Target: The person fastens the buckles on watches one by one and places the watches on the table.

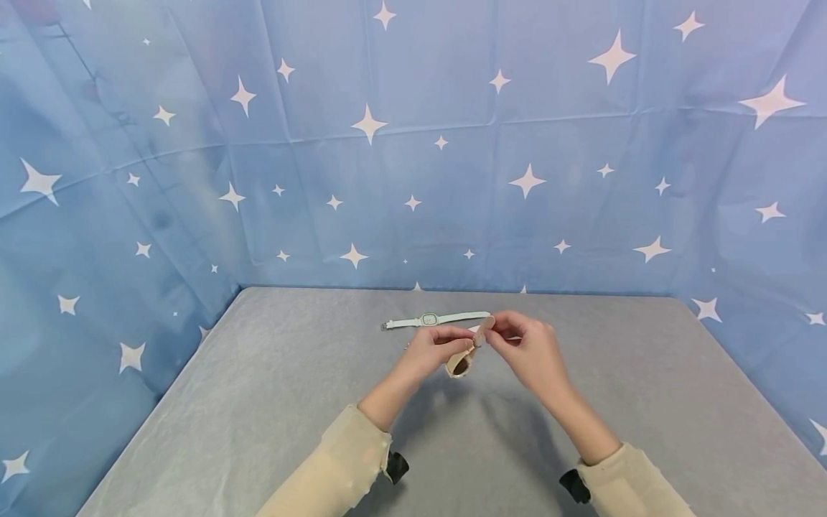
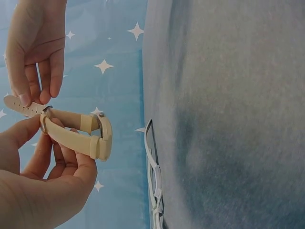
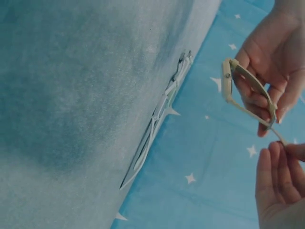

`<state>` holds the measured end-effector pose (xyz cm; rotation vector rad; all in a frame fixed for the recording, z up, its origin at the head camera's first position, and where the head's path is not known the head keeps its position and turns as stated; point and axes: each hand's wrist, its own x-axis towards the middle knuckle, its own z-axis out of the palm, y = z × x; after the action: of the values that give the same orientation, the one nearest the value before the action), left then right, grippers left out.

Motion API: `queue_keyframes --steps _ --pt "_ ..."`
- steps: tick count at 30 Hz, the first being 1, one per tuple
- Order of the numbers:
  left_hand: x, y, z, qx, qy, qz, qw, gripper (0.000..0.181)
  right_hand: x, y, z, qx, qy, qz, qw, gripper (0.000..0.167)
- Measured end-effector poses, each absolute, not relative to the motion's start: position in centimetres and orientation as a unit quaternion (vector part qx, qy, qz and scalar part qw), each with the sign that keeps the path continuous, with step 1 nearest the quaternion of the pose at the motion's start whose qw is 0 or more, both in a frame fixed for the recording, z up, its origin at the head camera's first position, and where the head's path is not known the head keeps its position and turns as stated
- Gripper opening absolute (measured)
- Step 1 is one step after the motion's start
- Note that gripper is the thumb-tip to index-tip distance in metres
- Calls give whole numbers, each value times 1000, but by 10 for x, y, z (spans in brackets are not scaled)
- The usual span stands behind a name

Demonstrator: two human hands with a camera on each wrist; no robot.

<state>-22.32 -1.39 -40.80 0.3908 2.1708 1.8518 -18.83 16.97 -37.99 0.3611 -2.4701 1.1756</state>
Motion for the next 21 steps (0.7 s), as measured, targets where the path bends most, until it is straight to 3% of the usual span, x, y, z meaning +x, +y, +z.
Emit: queue_keyframes --steps 21 --pt "-226 -18 -412 144 750 632 129 24 -189 164 -383 127 -878 418 194 5"
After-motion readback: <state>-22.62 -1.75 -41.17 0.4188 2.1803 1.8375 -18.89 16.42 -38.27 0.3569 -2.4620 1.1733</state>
